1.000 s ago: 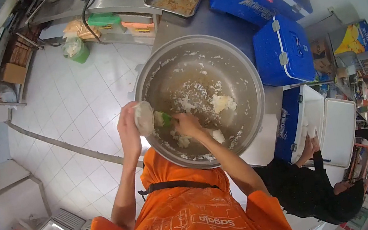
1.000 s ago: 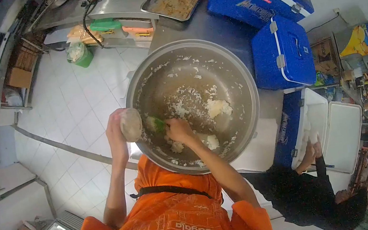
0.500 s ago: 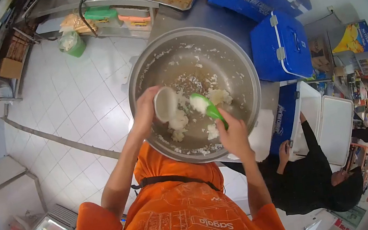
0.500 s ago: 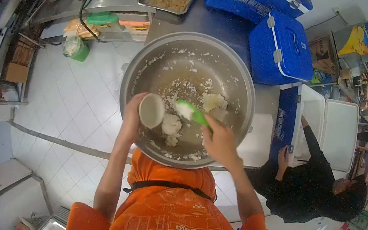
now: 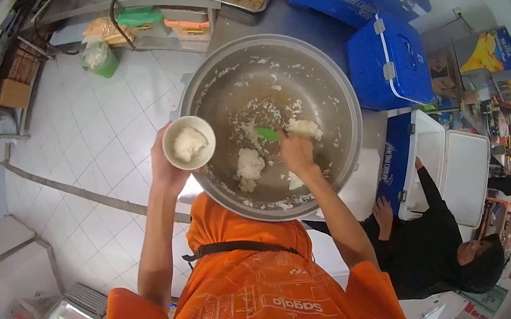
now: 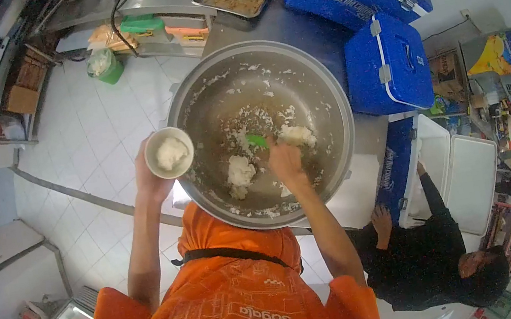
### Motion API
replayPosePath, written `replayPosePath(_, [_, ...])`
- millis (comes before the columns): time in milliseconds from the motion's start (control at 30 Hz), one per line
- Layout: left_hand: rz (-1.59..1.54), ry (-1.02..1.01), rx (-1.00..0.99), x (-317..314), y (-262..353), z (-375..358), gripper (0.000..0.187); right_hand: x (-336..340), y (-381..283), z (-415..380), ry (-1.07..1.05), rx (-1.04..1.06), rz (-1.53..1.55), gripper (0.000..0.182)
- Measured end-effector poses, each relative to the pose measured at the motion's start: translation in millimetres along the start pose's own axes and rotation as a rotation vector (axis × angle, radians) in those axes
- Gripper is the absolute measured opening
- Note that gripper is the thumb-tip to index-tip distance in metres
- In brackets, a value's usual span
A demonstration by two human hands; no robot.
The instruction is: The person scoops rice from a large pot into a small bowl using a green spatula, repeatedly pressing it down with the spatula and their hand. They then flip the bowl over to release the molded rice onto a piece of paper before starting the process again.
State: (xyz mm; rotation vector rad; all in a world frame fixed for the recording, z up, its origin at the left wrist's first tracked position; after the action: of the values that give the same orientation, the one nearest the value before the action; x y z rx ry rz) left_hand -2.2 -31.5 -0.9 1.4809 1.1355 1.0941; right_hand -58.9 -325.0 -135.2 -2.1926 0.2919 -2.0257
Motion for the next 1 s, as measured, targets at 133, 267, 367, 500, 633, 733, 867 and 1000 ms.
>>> replayPosePath(133, [-0.052,0.146,0.062,30,1,-17,0.033,13,-31,-30,-0.117,0.136,-0.080,0.037])
replayPosePath(267, [-0.805,0.144,0.333,36,-11,-26,0.033,7,-39,-36,-0.044,0.214,-0.141,0.038])
replayPosePath(367, [-0.664,0.361,0.330,33,-9,-24,0.035,31,-48,-33,0.093,0.163,-0.144,0.035])
replayPosePath(500, [-0.607,0.273,0.356,27,-9,-24,0.040,-7,-56,-40,-0.194,0.267,-0.176,0.031])
replayPosePath(633, [-0.439,0.245,0.276,18,-1,-15,0.042,22,-55,-34,-0.552,0.368,0.099,0.032])
replayPosePath(733, [-0.683,0.282,0.296,6,-20,-5,0.043,28,-23,-37,-0.705,0.259,0.272,0.028])
replayPosePath(867, [-0.755,0.124,0.414,-8,-11,-15,0.042,14,23,-55,-0.610,0.325,0.571,0.024])
replayPosePath(1000, [-0.547,0.010,0.524,-34,11,-23,0.040,77,26,-73,-0.843,-0.239,0.756,0.024])
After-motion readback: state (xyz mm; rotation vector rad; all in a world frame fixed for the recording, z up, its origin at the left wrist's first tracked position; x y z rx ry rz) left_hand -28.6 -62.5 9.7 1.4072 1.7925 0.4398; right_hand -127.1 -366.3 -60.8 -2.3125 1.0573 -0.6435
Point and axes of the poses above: each hand's wrist, its own z-axis towards the middle knuckle, its own x-axis out of the back of the hand, y = z × x, the point moved 1 cm from there along z, towards the middle knuckle, and after that the axes turned 1 degree about -x, right-handed, at the moved point
